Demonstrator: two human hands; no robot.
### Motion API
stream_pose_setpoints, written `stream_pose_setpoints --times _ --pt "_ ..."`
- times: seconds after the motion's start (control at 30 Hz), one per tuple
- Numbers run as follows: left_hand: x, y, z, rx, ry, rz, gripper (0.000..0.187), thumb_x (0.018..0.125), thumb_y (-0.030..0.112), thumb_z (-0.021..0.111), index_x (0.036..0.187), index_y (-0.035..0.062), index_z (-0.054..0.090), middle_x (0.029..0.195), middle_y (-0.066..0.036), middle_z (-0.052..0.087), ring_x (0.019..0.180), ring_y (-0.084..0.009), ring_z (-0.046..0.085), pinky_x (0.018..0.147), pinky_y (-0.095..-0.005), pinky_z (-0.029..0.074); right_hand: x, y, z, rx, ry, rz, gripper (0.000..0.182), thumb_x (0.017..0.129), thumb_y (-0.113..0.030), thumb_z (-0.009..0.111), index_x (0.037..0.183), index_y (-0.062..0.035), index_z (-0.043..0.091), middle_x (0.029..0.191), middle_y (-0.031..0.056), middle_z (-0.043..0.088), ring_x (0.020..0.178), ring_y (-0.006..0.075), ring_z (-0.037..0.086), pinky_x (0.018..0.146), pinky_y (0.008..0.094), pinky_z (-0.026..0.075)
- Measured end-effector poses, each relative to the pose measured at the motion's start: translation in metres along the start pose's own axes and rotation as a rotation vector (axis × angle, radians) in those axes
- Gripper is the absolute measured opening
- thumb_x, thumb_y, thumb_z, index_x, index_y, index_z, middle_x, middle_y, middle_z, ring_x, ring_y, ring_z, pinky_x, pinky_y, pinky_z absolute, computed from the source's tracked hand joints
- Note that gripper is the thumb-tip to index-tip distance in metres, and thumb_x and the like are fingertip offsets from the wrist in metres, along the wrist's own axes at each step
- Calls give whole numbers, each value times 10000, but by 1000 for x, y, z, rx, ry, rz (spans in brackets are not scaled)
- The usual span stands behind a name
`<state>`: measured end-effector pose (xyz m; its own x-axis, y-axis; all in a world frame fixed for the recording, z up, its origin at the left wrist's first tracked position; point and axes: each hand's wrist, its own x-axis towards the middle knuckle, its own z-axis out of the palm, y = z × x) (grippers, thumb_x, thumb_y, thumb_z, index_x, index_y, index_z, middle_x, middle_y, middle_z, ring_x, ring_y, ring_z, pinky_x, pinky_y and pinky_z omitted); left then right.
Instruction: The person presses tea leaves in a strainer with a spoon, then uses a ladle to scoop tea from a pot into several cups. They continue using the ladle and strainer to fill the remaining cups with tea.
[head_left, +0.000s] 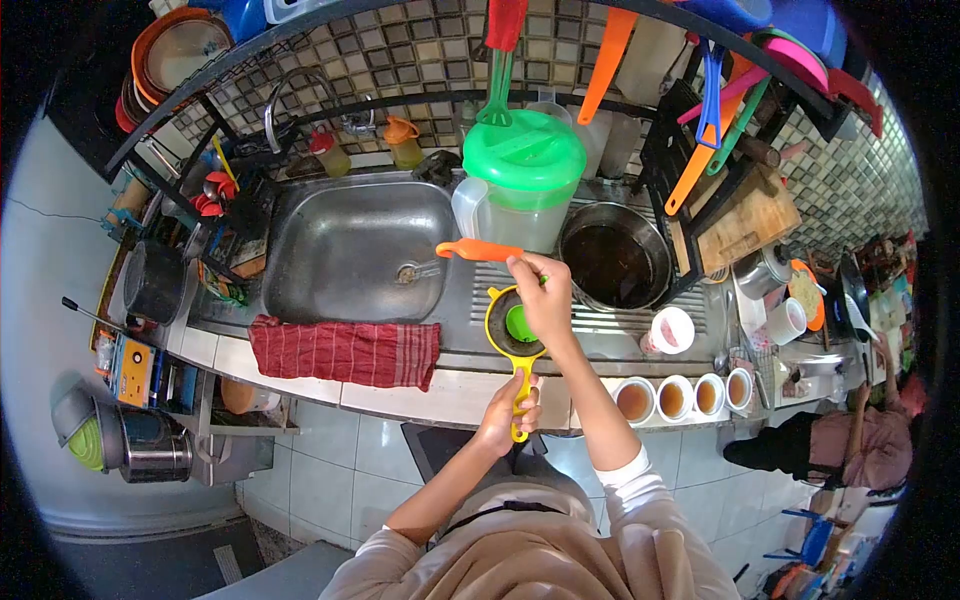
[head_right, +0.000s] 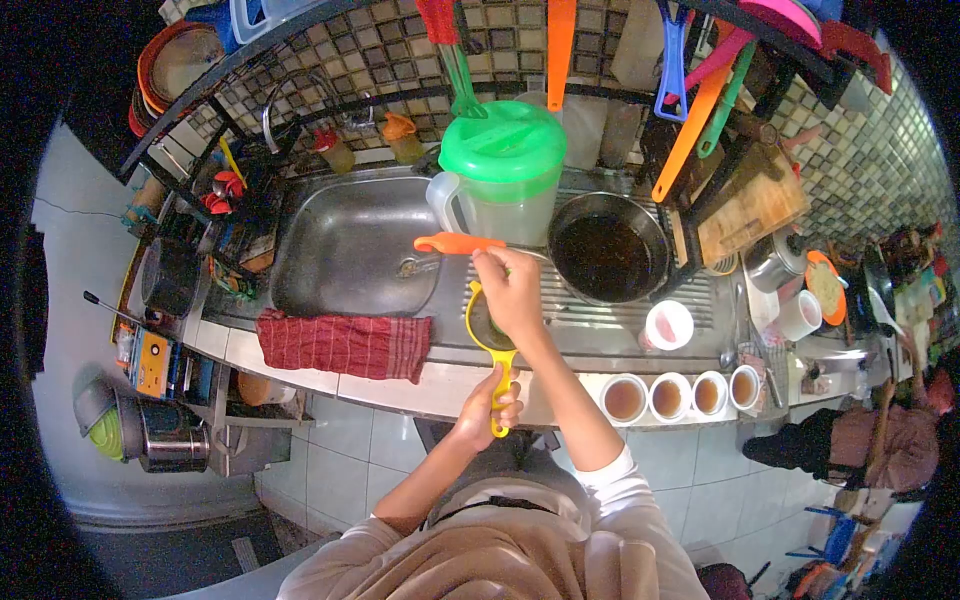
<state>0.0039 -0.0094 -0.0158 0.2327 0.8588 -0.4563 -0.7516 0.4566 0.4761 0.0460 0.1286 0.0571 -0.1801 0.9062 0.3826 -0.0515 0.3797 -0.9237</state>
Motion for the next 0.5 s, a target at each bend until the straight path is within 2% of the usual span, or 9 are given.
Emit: stream_pose_setpoints --times 0.5 --pt "2 -2 -1 7 19 7 311 900 436 357 906 130 415 595 45 275 436 -50 270 380 -183 213 2 0 -1 3 -4 0 359 804 -119 526 523 -13 330 465 -35 293 455 39 262 417 247 195"
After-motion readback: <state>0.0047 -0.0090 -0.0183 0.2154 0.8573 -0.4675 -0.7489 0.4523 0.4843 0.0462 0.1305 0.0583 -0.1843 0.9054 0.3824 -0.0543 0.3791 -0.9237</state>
